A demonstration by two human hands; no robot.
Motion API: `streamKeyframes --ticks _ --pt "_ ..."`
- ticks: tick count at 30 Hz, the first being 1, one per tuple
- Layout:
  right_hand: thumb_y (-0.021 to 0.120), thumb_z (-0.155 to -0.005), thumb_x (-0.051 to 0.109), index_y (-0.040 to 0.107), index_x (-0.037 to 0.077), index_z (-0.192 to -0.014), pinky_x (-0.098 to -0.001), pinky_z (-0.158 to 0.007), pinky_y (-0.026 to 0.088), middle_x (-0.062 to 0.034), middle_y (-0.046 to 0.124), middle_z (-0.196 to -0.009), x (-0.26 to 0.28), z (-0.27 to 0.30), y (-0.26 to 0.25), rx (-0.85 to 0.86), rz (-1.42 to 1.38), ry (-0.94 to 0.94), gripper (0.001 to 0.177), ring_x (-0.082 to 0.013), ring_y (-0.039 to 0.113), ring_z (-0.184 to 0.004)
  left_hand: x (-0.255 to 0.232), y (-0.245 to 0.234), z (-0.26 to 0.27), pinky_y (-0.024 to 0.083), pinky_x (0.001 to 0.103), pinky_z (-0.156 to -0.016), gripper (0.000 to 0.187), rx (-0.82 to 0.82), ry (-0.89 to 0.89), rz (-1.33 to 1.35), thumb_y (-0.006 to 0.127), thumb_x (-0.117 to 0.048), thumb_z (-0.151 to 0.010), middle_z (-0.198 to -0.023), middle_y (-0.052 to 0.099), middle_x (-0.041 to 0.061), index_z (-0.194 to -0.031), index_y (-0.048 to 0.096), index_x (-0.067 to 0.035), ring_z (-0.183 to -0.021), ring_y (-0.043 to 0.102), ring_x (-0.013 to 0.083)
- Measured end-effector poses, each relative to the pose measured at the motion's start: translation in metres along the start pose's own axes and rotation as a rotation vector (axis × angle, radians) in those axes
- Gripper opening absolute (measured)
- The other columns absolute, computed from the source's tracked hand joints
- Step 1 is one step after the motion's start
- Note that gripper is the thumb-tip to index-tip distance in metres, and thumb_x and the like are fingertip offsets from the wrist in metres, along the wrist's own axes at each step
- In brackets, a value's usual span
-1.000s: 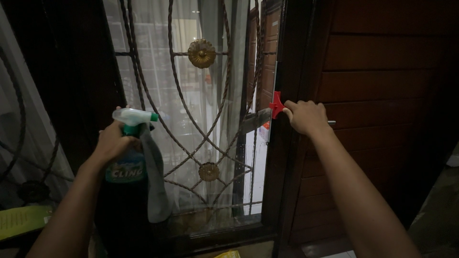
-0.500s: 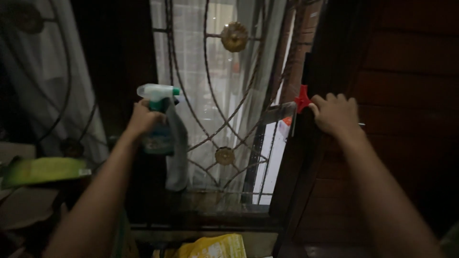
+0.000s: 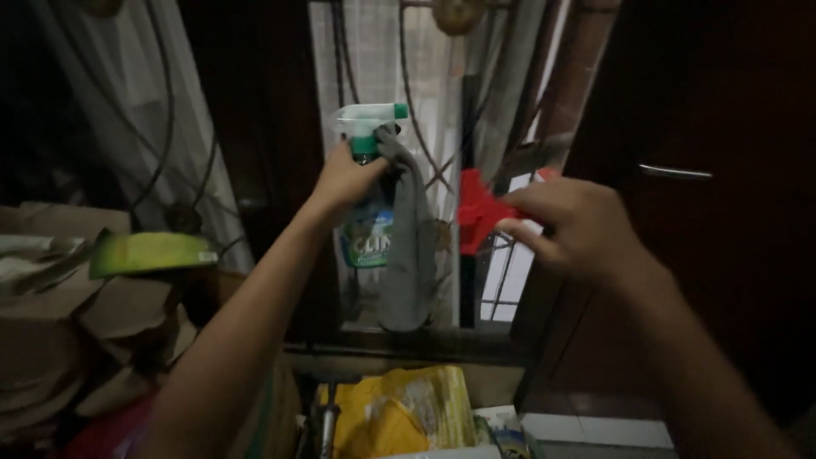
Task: The person is cleaning a glass window using a spray bottle, a squeegee, and a cloth.
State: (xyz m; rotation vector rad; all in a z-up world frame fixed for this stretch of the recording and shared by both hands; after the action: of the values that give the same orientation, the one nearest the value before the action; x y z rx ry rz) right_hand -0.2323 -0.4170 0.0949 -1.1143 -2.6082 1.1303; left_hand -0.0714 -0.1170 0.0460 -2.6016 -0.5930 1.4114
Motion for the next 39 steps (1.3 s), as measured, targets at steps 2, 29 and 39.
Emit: streamKeyframes --ticks 2,29,39 --pt "0.07 -0.089 0.045 0.074 0.013 -0.093 -0.0406 -0.065 0.052 -0.0056 0.069 -0.081 0.01 -0.006 -0.005 0.025 0.081 -0.046 0.033 -0.0282 0.067 -0.074 -0.023 0.008 0.004 0.058 0.034 -0.073 0.033 0.0 0.045 0.082 0.075 -0.019 -0.082 -0.092 0.076 0.007 -0.108 0.072 0.0 -0.082 0.073 0.018" --pt "0.064 -0.085 0.057 0.072 0.018 -0.076 -0.0372 -0.055 0.05 0.0018 0.064 -0.064 0.045 -0.068 0.022 0.197 0.378 -0.153 0.041 -0.0173 0.062 -0.059 -0.071 -0.043 0.047 0.061 0.036 -0.072 0.035 -0.164 -0.052 0.37 0.073 -0.01 -0.08 -0.094 0.076 0.011 -0.112 0.067 0.002 -0.08 0.076 0.0233" --pt "0.064 -0.083 0.056 0.07 0.013 -0.079 -0.0396 -0.052 0.049 -0.0042 0.064 -0.063 0.039 -0.076 -0.005 0.0 0.151 0.013 0.044 -0.0218 0.063 -0.055 -0.069 -0.064 0.048 0.058 0.033 -0.073 0.025 -0.217 0.028 0.466 0.073 -0.012 -0.083 -0.091 0.074 0.009 -0.103 0.07 0.002 -0.079 0.072 0.0196"
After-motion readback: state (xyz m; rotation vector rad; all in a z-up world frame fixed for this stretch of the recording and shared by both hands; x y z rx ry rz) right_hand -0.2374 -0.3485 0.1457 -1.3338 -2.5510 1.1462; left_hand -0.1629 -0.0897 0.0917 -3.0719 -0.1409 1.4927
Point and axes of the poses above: each hand's wrist, its own z-axis away from the middle knuckle, its own y-axis out of the palm, x = y × z, the point moved 6 cm from there along -z, towards the middle knuckle
